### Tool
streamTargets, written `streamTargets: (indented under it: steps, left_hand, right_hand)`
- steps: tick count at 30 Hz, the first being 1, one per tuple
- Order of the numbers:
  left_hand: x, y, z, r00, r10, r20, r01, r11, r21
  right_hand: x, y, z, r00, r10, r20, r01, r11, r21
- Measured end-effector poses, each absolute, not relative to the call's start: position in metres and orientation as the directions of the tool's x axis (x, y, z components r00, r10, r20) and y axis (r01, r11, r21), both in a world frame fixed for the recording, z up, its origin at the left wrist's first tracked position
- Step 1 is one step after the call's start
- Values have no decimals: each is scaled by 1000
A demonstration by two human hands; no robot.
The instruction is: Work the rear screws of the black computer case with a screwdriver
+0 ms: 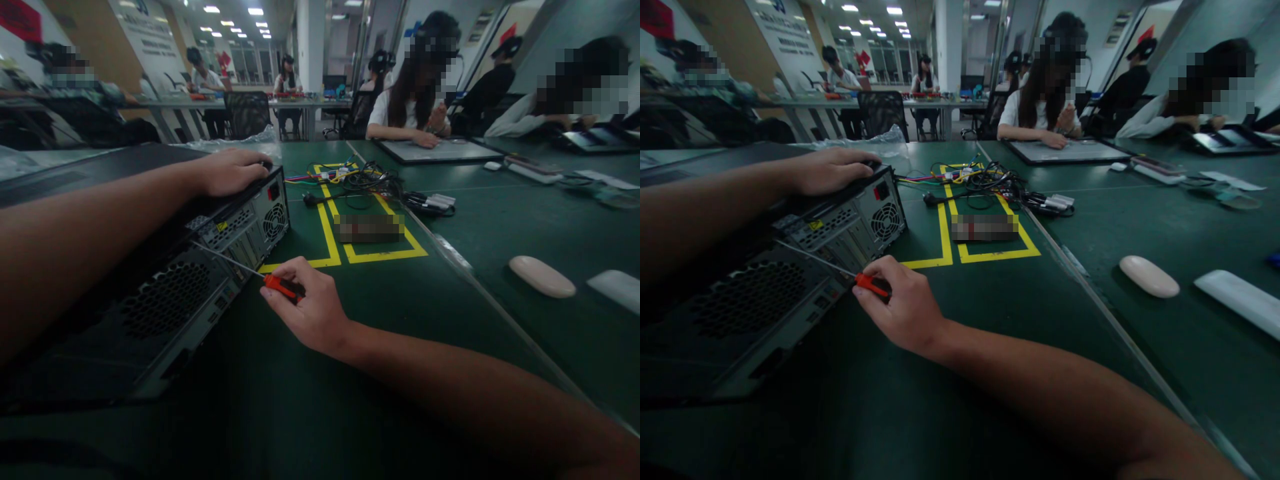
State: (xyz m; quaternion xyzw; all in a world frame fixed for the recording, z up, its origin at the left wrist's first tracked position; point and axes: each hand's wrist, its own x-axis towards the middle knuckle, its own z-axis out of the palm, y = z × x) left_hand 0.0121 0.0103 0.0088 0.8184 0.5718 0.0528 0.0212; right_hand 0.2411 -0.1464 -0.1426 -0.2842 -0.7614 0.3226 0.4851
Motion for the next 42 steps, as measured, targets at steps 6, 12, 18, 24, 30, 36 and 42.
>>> streamTargets:
  steps: [6, 12, 18, 24, 30, 36, 42]
  left_hand:
    - [15, 6, 10, 342, 938, 52, 934, -346, 95]
    - [15, 4, 12, 345, 937, 50, 933, -349, 92]
    - [16, 3, 13, 336, 941, 41, 936, -338, 101]
    - [15, 4, 12, 342, 939, 42, 935, -345, 88]
    - [13, 8, 10, 347, 936, 54, 929, -351, 118]
    - [14, 7, 10, 353, 934, 49, 930, -356, 93]
    - [17, 4, 11, 349, 936, 51, 933, -353, 75]
  right_hand:
    - [241, -146, -144, -370, 752, 545, 123, 621, -774]
    - [240, -145, -145, -373, 756, 538, 125, 616, -778]
    - [241, -146, -145, -368, 758, 539, 116, 612, -782]
    - [240, -147, -145, -369, 776, 511, 135, 589, -797]
    - [240, -147, -145, -359, 783, 509, 150, 586, -796]
    - [240, -147, -144, -358, 788, 501, 128, 573, -809]
    - [240, -147, -143, -353, 790, 502, 124, 571, -811]
